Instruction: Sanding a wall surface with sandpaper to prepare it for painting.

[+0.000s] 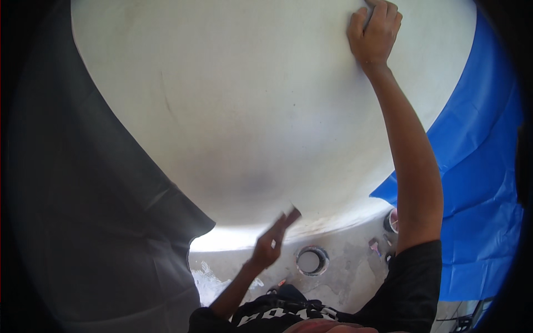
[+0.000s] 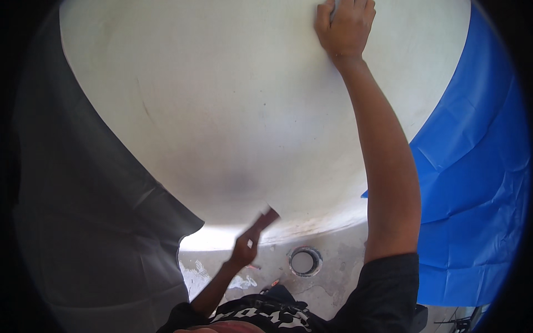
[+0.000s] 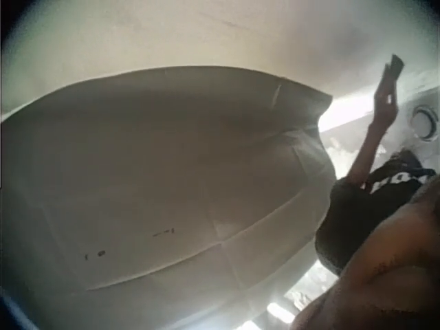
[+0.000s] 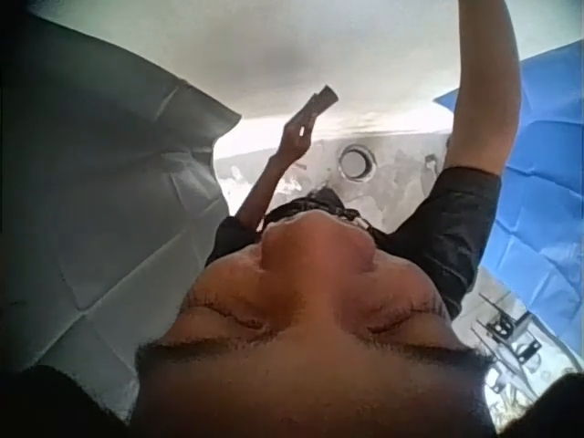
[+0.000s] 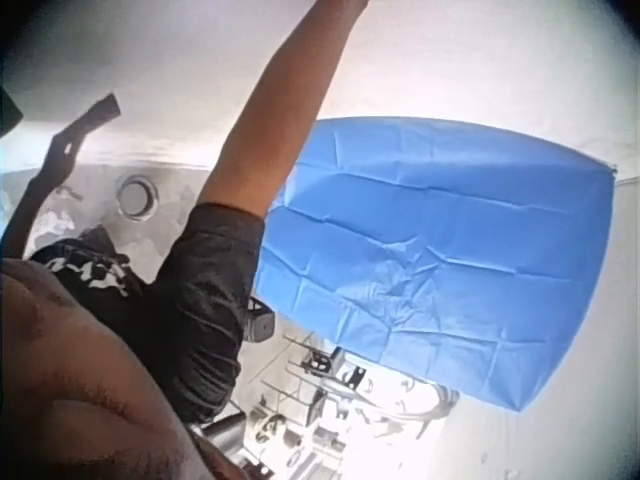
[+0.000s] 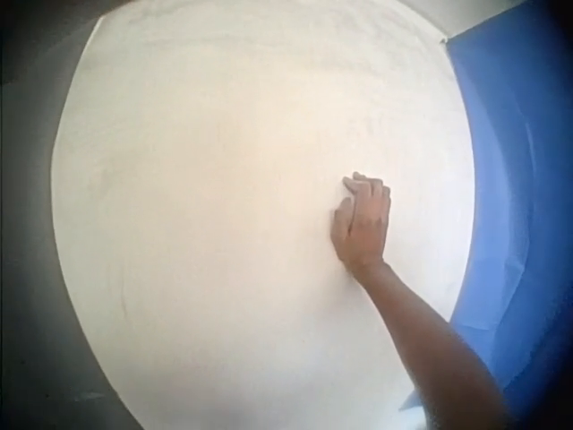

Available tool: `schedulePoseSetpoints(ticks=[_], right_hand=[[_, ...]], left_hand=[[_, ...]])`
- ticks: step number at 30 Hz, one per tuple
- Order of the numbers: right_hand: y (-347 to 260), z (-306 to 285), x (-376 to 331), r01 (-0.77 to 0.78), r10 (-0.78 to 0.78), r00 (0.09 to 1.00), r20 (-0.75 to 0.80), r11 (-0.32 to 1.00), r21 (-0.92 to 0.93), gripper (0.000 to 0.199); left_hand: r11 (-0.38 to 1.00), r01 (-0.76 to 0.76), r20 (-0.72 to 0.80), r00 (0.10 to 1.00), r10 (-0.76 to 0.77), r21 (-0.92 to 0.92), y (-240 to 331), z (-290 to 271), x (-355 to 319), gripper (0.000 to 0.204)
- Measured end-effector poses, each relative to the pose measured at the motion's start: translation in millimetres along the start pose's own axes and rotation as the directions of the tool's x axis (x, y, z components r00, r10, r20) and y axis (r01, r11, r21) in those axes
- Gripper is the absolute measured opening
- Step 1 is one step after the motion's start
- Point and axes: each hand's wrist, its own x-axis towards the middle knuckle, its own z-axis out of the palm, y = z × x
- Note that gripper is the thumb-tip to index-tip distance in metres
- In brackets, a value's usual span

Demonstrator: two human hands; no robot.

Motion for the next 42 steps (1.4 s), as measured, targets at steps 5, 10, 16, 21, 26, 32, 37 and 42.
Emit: schedulePoseSetpoints(ticks=[5,10,16,21,26,32,37,42], right_hand=[[17.9,-4.9,-6.1,0.013,-0.013,1.000,0.006,0.999,-0.033,0.031],[5.0,3.3,0.1,-0.025,0.025,1.000,-0.003,0.998,-0.050,0.032],[0.5,1.2,-0.9,0.006,-0.006,1.000,-0.028,1.000,-0.001,0.031],[5.3,-1.2,-5.8,0.022,-0.021,0.999,-0.031,1.000,0.002,0.029],[16.7,3.6,-10.8,0.076,-0.077,0.996,-0.049,0.997,-0.014,0.030],[-26.7,-20.3,-56.5,-0.029,0.025,1.000,0.015,0.939,0.343,0.037],[-104.2,-81.1,-81.1,-0.840,0.184,0.541,0.821,0.170,0.515,0.041],[-88.5,-87.2,-26.4,-0.710,0.225,0.630,0.743,0.554,0.435,0.041]], left_hand=[[0.756,-0.472,-0.205,0.770,0.604,0.454,88.2,-101.2,147.6,0.045],[0.529,-0.454,-0.174,0.619,0.766,0.717,118.7,-141.2,250.4,0.048],[0.770,-0.337,0.035,0.924,0.380,0.542,56.3,-82.1,207.6,0.049],[0.970,-0.136,0.089,0.989,0.120,0.199,20.4,-63.7,125.1,0.036],[0.984,0.097,-0.405,0.902,-0.150,-0.148,56.3,-91.2,168.2,0.051],[0.994,-0.039,-0.317,0.948,0.006,-0.100,108.6,-128.5,212.8,0.039],[0.976,-0.216,-0.188,0.960,0.209,-0.014,155.1,-140.0,264.8,0.038],[0.843,-0.535,-0.255,0.808,0.532,0.062,179.7,-167.7,312.6,0.049]])
